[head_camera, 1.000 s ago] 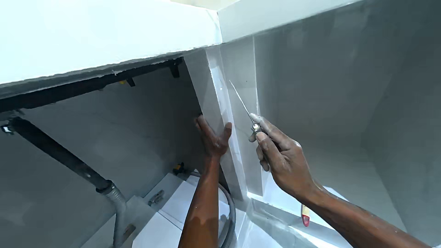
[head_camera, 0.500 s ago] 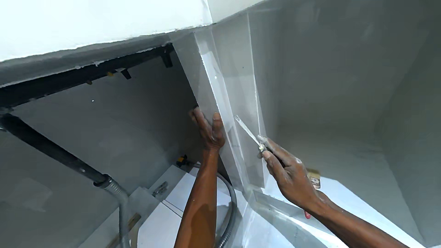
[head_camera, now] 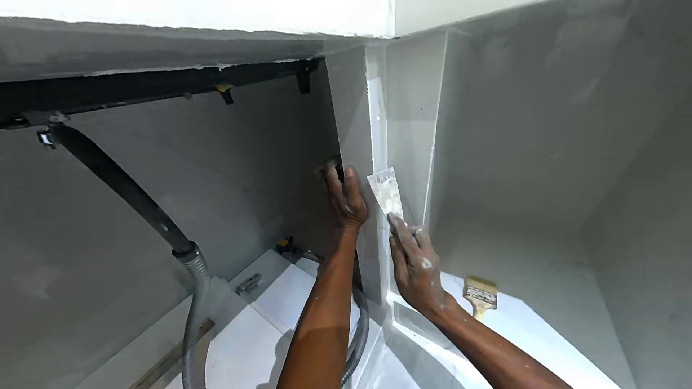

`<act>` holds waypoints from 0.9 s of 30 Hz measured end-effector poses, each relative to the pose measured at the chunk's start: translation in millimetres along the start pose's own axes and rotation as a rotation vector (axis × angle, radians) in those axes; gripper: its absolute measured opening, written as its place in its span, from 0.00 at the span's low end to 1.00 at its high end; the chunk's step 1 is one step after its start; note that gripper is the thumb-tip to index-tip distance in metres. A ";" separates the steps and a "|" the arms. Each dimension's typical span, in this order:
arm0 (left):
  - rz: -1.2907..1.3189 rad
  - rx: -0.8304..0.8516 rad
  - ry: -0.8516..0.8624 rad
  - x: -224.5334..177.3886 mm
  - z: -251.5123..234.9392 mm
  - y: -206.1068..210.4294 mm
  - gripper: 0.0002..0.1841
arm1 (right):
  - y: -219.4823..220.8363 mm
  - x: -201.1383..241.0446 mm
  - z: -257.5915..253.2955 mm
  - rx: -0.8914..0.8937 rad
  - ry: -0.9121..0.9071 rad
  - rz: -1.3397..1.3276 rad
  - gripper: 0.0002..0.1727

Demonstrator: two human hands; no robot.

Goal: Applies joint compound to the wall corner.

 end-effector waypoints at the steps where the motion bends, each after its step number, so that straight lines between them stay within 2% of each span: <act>1: 0.003 0.009 -0.014 0.2 -0.3 0.5 0.30 | 4.4 -2.0 2.8 -0.015 -0.014 0.022 0.22; 4: 0.020 0.011 -0.005 -1.3 -0.7 0.7 0.30 | 5.0 11.8 -19.9 -0.064 -0.048 0.078 0.23; 8: 0.016 -0.014 0.023 0.0 1.0 0.8 0.33 | -3.6 36.7 -59.0 -0.032 0.005 0.108 0.26; 13: -0.011 0.025 0.016 -3.8 -0.2 0.4 0.37 | 0.8 16.9 -10.0 0.002 0.014 0.021 0.23; 18: -0.012 -0.002 0.015 -6.5 -0.3 -2.0 0.36 | -6.2 32.3 -51.4 0.006 0.044 0.005 0.24; 23: -0.019 -0.007 0.031 -7.7 0.7 -0.5 0.38 | -8.6 19.5 -20.9 0.024 0.068 -0.005 0.23; 27: -0.077 -0.002 0.041 -7.8 1.9 -0.9 0.41 | -10.6 28.1 -39.6 0.028 0.064 0.001 0.24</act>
Point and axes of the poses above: each hand's wrist, its own z-axis away from the middle knuckle, its own y-axis out of the palm, x = y × z, the point moved 10 cm from there along -z, towards the middle knuckle, and after that the axes turned 14 degrees about -z, right-handed, at the moved point
